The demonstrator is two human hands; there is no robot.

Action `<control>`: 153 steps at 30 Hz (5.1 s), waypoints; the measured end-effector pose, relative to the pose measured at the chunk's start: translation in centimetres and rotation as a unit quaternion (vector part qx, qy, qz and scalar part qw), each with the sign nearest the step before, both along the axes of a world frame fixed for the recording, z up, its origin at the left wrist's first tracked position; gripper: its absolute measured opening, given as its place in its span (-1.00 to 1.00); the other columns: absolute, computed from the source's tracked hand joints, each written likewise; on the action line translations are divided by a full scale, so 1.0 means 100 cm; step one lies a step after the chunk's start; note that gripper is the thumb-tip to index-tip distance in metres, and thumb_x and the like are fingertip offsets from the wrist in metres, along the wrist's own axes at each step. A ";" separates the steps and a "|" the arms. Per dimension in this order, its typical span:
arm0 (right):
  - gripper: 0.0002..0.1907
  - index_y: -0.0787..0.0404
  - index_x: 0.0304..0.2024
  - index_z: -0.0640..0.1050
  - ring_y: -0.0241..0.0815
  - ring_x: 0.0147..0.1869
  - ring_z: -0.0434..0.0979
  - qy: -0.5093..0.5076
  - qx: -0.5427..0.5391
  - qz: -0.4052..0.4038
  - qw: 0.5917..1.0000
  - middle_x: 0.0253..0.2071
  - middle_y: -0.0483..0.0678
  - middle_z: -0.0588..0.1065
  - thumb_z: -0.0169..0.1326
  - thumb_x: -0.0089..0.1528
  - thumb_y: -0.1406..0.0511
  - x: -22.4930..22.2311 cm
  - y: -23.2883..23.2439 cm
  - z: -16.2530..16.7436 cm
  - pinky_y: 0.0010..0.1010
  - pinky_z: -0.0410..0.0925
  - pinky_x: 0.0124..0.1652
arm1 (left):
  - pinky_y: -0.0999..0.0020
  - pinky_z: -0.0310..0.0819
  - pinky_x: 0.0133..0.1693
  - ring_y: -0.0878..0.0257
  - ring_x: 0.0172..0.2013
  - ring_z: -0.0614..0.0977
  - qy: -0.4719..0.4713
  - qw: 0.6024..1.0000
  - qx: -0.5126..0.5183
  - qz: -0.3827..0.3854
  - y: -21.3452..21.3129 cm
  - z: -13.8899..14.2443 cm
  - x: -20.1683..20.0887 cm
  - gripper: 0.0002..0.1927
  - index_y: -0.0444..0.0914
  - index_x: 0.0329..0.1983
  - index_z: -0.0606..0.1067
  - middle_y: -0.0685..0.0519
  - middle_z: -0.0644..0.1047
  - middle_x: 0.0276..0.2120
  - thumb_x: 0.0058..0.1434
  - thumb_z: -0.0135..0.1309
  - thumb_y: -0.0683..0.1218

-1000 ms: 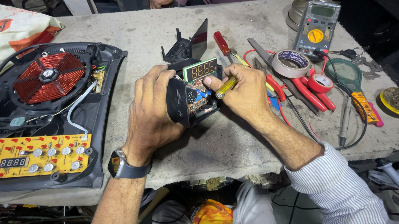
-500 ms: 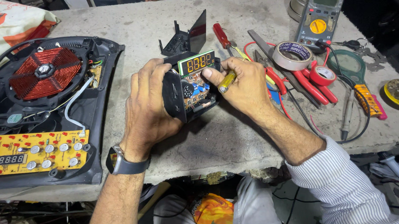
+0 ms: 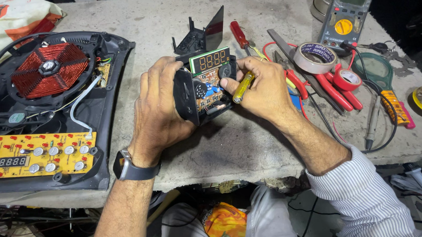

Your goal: The person disassembles a small black electronic device, removes the casing, and uses a screwdriver to adjust components on the circuit board. They then reassemble the device and place it on the workbench.

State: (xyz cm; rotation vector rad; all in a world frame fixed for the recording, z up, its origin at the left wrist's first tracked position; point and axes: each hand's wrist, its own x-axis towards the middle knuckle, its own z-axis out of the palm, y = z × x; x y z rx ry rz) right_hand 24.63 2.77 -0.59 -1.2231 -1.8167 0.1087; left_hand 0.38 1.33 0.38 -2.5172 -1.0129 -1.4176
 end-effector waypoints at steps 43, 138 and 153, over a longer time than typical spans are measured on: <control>-0.58 0.38 -0.18 0.63 -0.24 -0.42 0.56 0.011 0.014 -0.010 1.000 -0.44 -0.01 0.55 0.42 0.11 0.17 -0.001 0.000 -0.002 -0.38 0.40 -0.38 | 0.00 0.47 0.10 -0.22 0.15 0.45 0.000 1.000 -0.014 0.005 -0.003 0.005 0.002 0.00 -0.37 0.30 0.25 -0.24 0.37 0.23 -0.21 0.50 -0.11; -0.74 0.37 -0.20 0.64 -0.24 -0.44 0.52 0.001 0.053 0.048 0.997 -0.45 0.00 0.54 0.35 0.17 0.31 0.001 -0.013 0.007 -0.38 0.36 -0.38 | 0.01 0.38 0.27 -0.27 0.25 0.44 0.004 1.000 0.011 0.008 0.001 -0.007 -0.008 -0.14 -0.40 0.33 0.20 -0.33 0.33 0.29 -0.04 0.34 -0.28; -0.72 0.29 -0.54 0.58 -0.35 -0.59 0.29 -0.085 -0.218 0.027 0.972 -0.72 -0.01 0.41 0.37 0.07 0.23 0.012 -0.018 0.042 -0.33 0.23 -0.53 | 0.02 0.26 0.34 -0.40 0.42 0.14 0.014 0.990 -0.125 -0.064 -0.025 -0.004 -0.015 0.11 -0.32 0.50 0.01 -0.45 -0.07 0.47 -0.14 0.27 -0.30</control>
